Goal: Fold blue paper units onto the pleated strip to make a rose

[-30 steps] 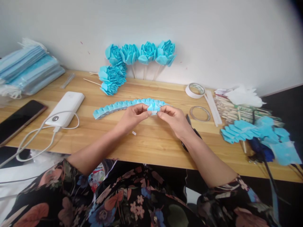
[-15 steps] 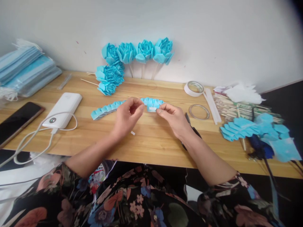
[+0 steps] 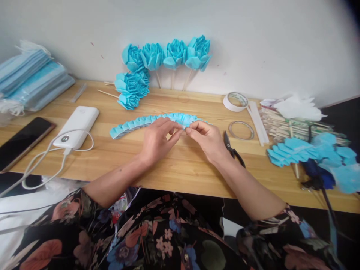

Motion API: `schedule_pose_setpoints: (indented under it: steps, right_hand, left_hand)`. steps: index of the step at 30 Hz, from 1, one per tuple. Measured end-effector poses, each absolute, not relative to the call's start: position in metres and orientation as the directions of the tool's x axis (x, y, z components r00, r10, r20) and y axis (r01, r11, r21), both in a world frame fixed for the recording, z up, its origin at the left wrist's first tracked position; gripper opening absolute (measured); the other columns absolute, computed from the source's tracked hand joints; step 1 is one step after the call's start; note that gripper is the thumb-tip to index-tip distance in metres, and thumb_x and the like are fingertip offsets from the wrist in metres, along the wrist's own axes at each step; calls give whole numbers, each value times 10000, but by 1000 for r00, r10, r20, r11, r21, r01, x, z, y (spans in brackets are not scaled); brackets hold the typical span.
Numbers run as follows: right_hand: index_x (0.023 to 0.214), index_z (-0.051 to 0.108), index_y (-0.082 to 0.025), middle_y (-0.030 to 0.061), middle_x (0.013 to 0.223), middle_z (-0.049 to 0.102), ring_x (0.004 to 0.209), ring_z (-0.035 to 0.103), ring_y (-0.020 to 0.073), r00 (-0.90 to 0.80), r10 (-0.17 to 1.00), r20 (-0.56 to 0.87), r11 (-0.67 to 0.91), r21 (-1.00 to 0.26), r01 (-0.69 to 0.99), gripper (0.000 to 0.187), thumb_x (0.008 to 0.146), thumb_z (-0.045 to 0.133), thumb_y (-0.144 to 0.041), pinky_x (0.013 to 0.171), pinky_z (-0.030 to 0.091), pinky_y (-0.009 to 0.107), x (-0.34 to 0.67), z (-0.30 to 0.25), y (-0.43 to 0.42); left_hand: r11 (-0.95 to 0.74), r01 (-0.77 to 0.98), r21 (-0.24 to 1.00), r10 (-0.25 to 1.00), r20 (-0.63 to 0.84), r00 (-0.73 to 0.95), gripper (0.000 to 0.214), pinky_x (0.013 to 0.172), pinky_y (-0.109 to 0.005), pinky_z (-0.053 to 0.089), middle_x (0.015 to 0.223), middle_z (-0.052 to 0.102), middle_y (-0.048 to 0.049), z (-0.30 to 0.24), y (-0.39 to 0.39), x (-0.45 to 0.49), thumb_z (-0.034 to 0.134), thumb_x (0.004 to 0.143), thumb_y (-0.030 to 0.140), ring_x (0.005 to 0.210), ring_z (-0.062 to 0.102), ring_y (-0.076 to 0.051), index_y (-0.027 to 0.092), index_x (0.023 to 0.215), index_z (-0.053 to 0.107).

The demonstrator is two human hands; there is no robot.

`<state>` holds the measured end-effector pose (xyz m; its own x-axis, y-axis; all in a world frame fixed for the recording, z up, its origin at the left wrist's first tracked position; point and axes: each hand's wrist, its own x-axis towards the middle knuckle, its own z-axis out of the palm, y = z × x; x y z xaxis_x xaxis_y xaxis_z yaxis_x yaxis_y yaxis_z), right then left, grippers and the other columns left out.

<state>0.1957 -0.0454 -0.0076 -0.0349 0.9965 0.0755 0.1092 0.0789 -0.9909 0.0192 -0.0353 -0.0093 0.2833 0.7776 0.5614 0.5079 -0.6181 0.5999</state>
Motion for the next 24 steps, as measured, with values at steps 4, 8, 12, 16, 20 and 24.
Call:
schedule_pose_setpoints:
  steps: [4,8,12,16,20,24]
  right_hand:
    - [703,629,-204,-33,698,594,690,510,120,-46,991,123,129,-978,162,157,781,696,-323,714,411,303,195,-8,-46]
    - [698,624,-210,-29,709,592,709,512,125,-2,985,172,169,-966,196,144,797,681,-298,737,414,309,196,-8,-46]
    - [682,604,-212,-33,695,573,701,503,124,28,983,183,174,-964,201,146,798,670,-272,736,408,310,196,-8,-46]
    - [676,593,-210,-38,681,559,689,495,121,7,981,196,190,-957,220,163,809,667,-267,739,408,309,196,-7,-47]
    - [672,585,-204,-41,671,554,676,495,114,6,976,216,207,-944,256,168,814,663,-250,731,408,302,194,-6,-49]
    - [674,580,-203,-41,665,557,666,504,114,-8,972,233,225,-930,290,166,819,651,-240,712,414,296,193,-4,-51]
  left_hand:
    - [-593,495,636,798,545,257,58,673,-285,402,655,571,10,-11,-34,20,649,881,208,661,515,-131,196,837,686]
    - [-491,339,802,870,470,148,96,524,-223,346,608,544,44,-13,-30,21,671,845,183,541,451,-79,179,774,606]
    - [-525,311,792,850,509,137,68,515,-211,352,599,557,47,-13,-31,21,663,854,162,533,454,-69,174,795,632]
    - [-652,412,637,749,627,215,53,581,-238,387,632,617,30,-13,-34,21,661,868,145,572,502,-82,180,847,696]
    - [-683,479,551,707,663,246,75,614,-254,393,630,623,23,-13,-35,21,652,881,135,593,527,-95,177,870,713]
    - [-675,521,523,710,652,266,70,651,-273,402,615,607,21,-15,-33,20,655,895,175,605,533,-109,178,890,724]
